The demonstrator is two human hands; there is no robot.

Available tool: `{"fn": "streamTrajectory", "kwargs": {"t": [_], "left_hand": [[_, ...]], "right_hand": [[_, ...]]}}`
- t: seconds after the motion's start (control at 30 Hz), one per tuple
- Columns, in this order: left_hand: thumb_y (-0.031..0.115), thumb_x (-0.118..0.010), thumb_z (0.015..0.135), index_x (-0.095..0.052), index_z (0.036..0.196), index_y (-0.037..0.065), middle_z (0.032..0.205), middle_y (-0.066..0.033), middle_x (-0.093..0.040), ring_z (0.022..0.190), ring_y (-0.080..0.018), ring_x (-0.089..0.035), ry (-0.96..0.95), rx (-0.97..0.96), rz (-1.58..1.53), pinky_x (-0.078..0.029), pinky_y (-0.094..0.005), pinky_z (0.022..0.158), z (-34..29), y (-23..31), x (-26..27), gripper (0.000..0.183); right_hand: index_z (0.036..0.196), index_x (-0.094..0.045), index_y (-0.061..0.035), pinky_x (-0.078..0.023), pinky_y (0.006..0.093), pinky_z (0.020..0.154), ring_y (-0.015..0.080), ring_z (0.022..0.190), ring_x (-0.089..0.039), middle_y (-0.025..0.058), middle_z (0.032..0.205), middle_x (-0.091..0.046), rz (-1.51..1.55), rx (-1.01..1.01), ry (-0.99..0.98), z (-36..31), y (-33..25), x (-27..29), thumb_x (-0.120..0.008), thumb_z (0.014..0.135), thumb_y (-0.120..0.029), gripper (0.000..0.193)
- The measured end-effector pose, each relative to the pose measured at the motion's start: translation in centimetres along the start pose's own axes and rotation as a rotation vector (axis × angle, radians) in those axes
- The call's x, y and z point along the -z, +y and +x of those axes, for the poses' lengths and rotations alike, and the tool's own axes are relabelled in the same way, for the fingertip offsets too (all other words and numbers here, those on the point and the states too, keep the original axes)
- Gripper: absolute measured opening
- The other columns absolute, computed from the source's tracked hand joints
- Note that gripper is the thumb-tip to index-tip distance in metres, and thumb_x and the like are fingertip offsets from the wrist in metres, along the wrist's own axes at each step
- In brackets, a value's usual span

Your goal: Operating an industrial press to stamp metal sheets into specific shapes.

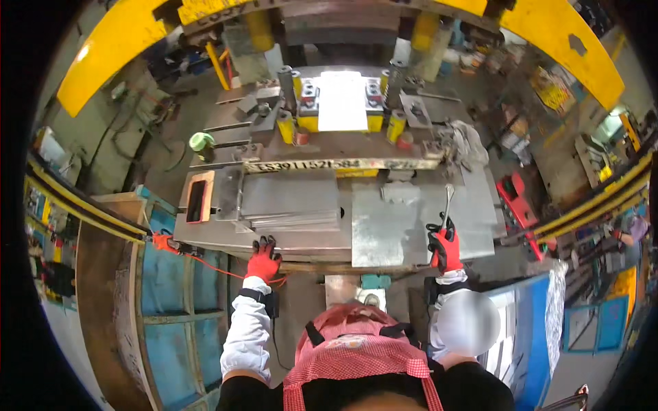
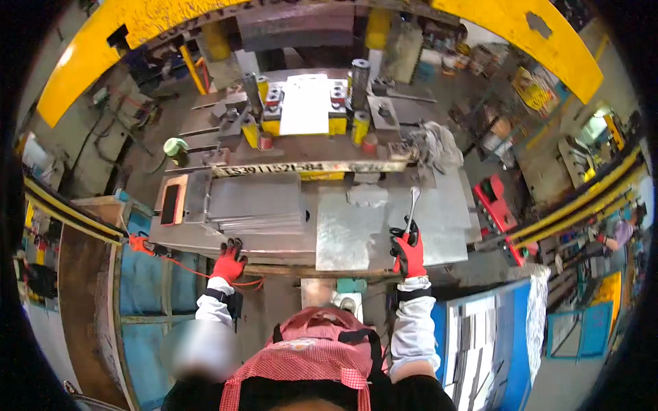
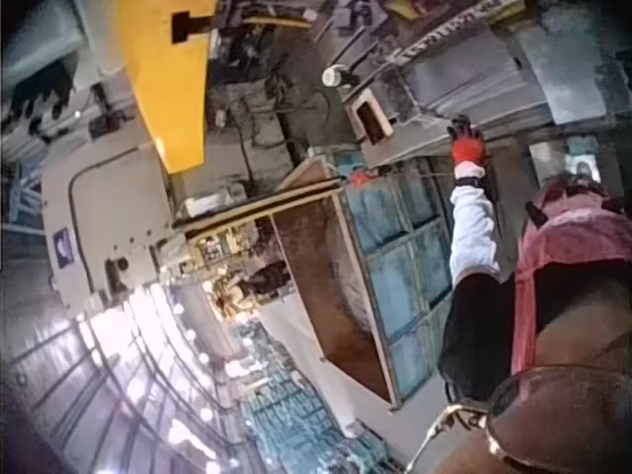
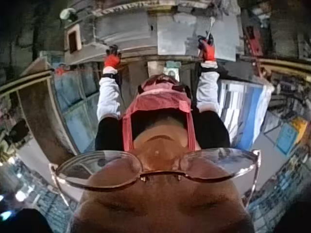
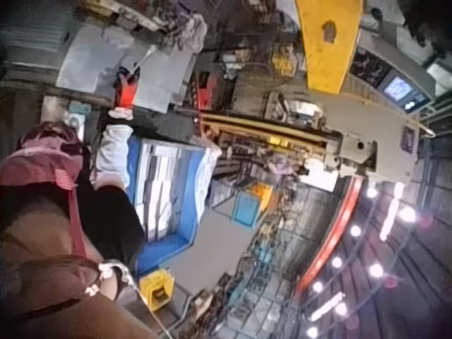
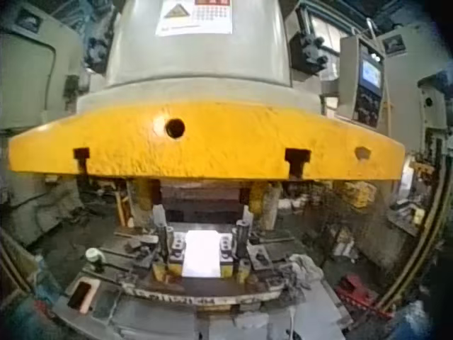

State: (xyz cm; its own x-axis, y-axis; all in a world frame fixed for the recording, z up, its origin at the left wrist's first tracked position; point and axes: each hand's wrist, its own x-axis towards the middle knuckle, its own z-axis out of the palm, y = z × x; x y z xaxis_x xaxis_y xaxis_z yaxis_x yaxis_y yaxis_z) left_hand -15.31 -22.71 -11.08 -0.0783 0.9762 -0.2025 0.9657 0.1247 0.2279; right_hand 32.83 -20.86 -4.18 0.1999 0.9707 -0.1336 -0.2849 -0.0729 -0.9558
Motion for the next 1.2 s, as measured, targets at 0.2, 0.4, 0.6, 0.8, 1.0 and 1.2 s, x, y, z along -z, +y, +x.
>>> {"fn": "streamTrajectory", "kwargs": {"t": [0.2,0.4,0.6,0.8,1.0,1.2], "left_hand": [[0.05,-0.052,0.081,-0.064,0.095,0.007,0.089,-0.0107,-0.065,0.083,-0.0273,-0.061,-0.284,0.209,-0.42,-0.045,-0.0374,0.071,-0.3,10.2,8.1,0.047],[0.036,-0.06,0.083,-0.063,0.097,0.006,0.076,-0.0006,-0.063,0.064,-0.0103,-0.058,-0.179,-0.003,-1.45,-0.043,-0.025,0.055,9.5,21.9,11.2,0.033],[0.038,-0.045,0.091,-0.051,0.116,0.008,0.108,-0.0111,-0.059,0.098,-0.0246,-0.058,-0.524,-0.413,-2.197,-0.048,-0.0397,0.085,17.7,24.2,11.1,0.04],[0.031,-0.048,0.09,-0.051,0.115,0.003,0.109,-0.0132,-0.059,0.098,-0.0294,-0.057,-0.354,-0.316,-2.328,-0.046,-0.0425,0.091,23.0,26.2,10.3,0.038],[0.03,-0.045,0.092,-0.055,0.105,0.005,0.09,-0.0068,-0.064,0.078,-0.0246,-0.063,-0.346,0.006,-2.369,-0.053,-0.0348,0.069,24.3,26.2,11.6,0.03],[0.019,-0.063,0.081,-0.061,0.088,0.001,0.071,-0.0042,-0.061,0.062,-0.0115,-0.056,0.241,-0.137,-1.425,-0.044,-0.0271,0.055,15.2,21.1,13.9,0.02]], "right_hand": [[0.126,-0.044,-0.0069,-0.041,0.0226,0.049,0.0054,0.062,-0.047,-0.0006,0.08,-0.055,-0.234,0.125,-0.4,9.2,-9.3,-10.1,-0.059,0.081,-0.009,0.048],[0.093,-0.06,-0.0042,-0.044,0.0245,0.061,0.0079,0.07,-0.053,0.001,0.075,-0.058,-0.362,0.399,-0.83,25.3,-10.1,-18.2,-0.057,0.08,-0.006,0.013],[0.094,-0.062,-0.0051,-0.037,0.0214,0.049,0.0063,0.055,-0.049,-0.0023,0.071,-0.057,0.055,0.206,-0.669,21.6,-11.5,-19.4,-0.061,0.081,-0.016,0.017],[0.114,-0.051,-0.0022,-0.038,0.021,0.046,0.0067,0.053,-0.048,0.0023,0.075,-0.058,0.021,-0.197,-0.454,9.8,-8.2,-2.6,-0.059,0.08,-0.013,0.037],[0.123,-0.047,-0.0027,-0.042,0.0222,0.049,0.0083,0.056,-0.051,0.0078,0.088,-0.064,-0.04,-0.325,-0.452,5.5,-3.1,3.8,-0.055,0.078,-0.01,0.046],[0.119,-0.05,-0.0017,-0.05,0.0288,0.057,0.0161,0.061,-0.059,0.0137,0.091,-0.064,-0.041,-0.401,-0.39,8.3,2.3,6.6,-0.054,0.08,-0.01,0.04]]}}
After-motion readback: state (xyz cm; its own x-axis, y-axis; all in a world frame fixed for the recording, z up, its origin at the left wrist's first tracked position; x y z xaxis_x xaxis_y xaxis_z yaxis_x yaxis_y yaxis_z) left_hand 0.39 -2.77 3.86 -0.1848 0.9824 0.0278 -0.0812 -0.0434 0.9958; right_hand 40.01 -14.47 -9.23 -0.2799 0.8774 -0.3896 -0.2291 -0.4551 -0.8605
